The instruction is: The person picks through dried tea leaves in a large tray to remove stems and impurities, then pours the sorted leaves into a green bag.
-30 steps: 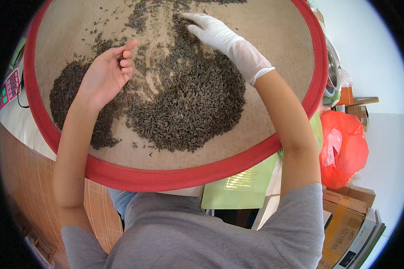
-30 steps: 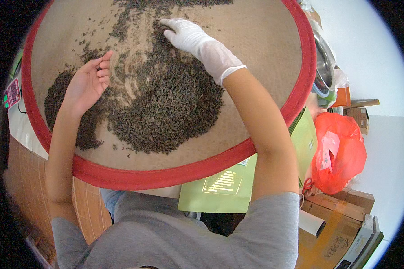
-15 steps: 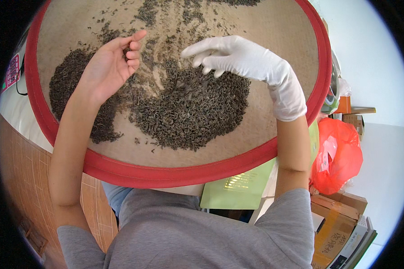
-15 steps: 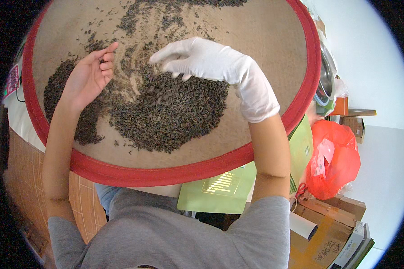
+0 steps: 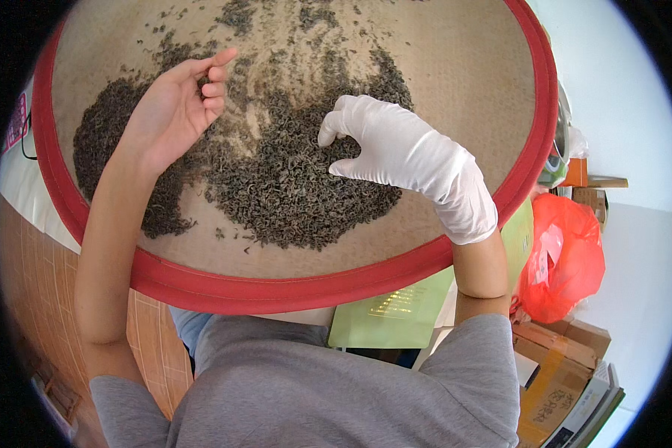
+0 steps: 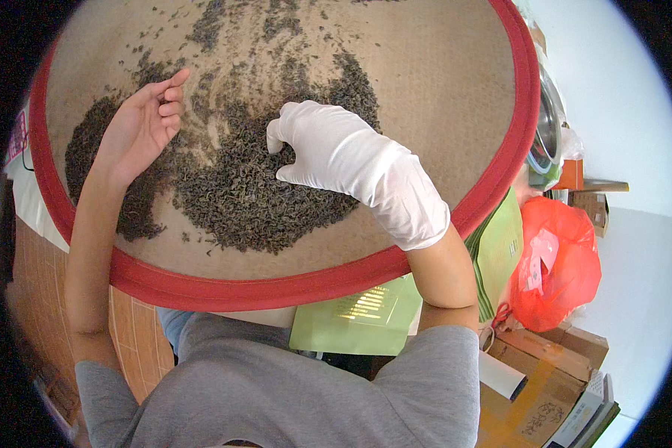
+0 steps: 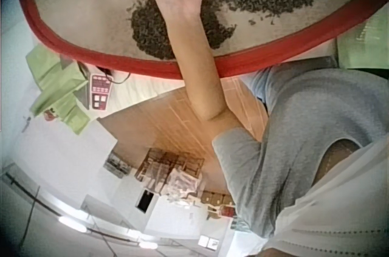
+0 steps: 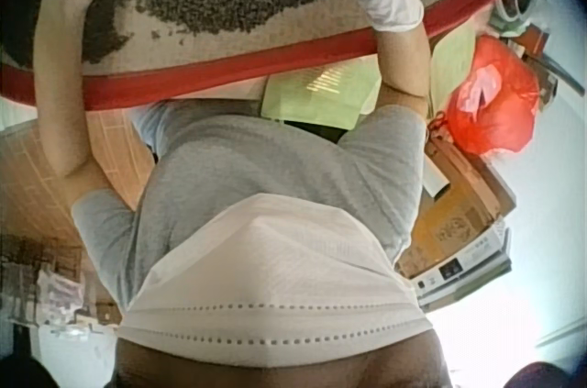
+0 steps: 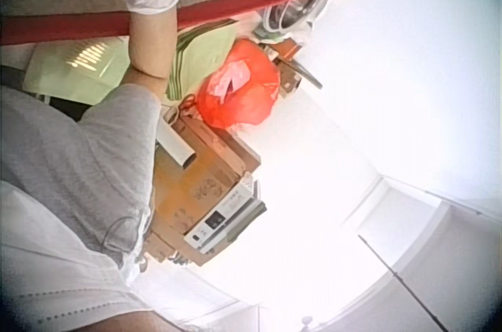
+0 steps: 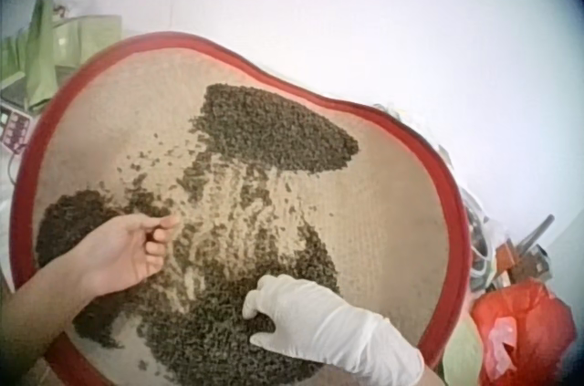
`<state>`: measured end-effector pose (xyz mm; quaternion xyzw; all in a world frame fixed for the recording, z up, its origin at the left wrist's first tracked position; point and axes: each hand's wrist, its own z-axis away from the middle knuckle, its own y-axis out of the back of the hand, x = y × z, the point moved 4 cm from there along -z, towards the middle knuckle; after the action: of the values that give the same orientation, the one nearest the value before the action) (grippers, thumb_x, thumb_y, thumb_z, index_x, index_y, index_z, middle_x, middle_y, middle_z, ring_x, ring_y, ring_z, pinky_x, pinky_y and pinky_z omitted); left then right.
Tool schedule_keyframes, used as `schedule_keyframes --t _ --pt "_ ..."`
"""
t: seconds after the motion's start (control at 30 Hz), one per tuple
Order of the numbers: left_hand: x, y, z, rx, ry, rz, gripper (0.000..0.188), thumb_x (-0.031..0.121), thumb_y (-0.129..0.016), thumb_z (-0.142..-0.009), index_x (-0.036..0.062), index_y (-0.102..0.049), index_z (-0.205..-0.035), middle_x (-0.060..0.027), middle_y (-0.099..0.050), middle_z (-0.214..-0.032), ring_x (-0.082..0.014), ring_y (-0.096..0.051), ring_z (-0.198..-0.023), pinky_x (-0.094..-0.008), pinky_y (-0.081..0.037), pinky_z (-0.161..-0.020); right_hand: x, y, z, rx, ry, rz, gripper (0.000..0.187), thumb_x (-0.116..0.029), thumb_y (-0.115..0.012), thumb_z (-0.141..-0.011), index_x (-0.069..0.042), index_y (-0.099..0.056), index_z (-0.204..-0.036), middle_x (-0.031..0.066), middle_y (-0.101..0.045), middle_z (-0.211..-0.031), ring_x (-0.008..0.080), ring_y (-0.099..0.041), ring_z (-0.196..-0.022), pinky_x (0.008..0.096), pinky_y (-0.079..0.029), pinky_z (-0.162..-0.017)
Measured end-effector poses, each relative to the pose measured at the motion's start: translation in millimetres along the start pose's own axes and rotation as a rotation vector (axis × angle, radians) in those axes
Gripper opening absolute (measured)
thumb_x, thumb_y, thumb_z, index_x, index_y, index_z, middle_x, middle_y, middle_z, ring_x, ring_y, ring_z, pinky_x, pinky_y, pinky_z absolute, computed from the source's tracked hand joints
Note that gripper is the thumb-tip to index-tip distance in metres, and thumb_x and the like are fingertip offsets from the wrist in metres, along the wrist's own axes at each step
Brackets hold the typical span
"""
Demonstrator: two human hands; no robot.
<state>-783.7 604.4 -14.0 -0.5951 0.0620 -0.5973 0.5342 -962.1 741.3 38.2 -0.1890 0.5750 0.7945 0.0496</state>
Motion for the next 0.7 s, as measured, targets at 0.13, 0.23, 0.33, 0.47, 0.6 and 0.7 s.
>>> schedule_keyframes --t 0.13,0.23,0.33,0.47,0.6,0.7 --pt "0 -1 -1 -0.012 0.005 0.007 0.034 0.014 -0.039 -0.100 -0.0026 -0.045 -0.129 0.0024 -0.046 -0.082 -0.0072 -0.044 -0.069 -0.0202 -0.043 -0.063 -7 0 3 0.103 0.040 0.078 0.026 -0.015 -0.074 -0.071 -0.009 -0.061 -0.092 0.0102 -0.056 -0.093 0.0315 -0.057 -0.094 0.0393 -0.048 -0.083" --pt "-1 0 -1 -0.004 0.023 0.026 0.034 0.013 -0.039 -0.100 -0.0027 -0.045 -0.129 0.0022 -0.046 -0.082 -0.0074 -0.044 -0.069 -0.0200 -0.043 -0.062 -17 -2 3 0.129 0.050 0.150 0.022 -0.013 -0.072 -0.071 -0.010 -0.060 -0.088 0.0092 -0.056 -0.089 0.0306 -0.057 -0.090 0.0392 -0.048 -0.079" --pt "-2 1 -1 0.002 -0.006 -0.021 0.033 0.013 -0.038 -0.099 -0.0057 -0.048 -0.124 0.0022 -0.046 -0.081 -0.0063 -0.042 -0.068 -0.0188 -0.044 -0.063 -20 -7 2 0.140 0.063 0.216 0.015 -0.011 -0.069 -0.073 -0.009 -0.059 -0.084 0.0083 -0.056 -0.084 0.0300 -0.058 -0.085 0.0383 -0.048 -0.075" --pt "-2 1 -1 0.007 0.002 -0.027 0.033 0.014 -0.038 -0.100 -0.0044 -0.048 -0.126 0.0027 -0.046 -0.080 -0.0063 -0.043 -0.068 -0.0189 -0.044 -0.062 -16 -5 1 0.103 0.000 0.116 0.010 -0.012 -0.067 -0.077 -0.007 -0.060 -0.081 0.0089 -0.057 -0.078 0.0289 -0.059 -0.077 0.0367 -0.049 -0.069" --pt "-5 0 -1 0.002 0.017 -0.042 0.033 0.014 -0.041 -0.099 -0.0026 -0.047 -0.127 0.0026 -0.047 -0.081 -0.0071 -0.045 -0.068 -0.0192 -0.043 -0.062 -4 6 3 0.102 -0.119 -0.105 0.013 -0.017 -0.069 -0.080 -0.005 -0.063 -0.083 0.0099 -0.060 -0.075 0.0252 -0.061 -0.072 0.0332 -0.049 -0.068" --pt "-10 -4 1 -0.012 0.050 -0.066 0.033 0.015 -0.042 -0.098 -0.0027 -0.049 -0.126 0.0027 -0.049 -0.082 -0.0067 -0.046 -0.068 -0.0187 -0.045 -0.063 1 18 7 0.142 -0.151 -0.255 0.022 -0.027 -0.069 -0.081 -0.006 -0.067 -0.085 0.0128 -0.066 -0.079 0.0305 -0.064 -0.076 0.0373 -0.050 -0.070"
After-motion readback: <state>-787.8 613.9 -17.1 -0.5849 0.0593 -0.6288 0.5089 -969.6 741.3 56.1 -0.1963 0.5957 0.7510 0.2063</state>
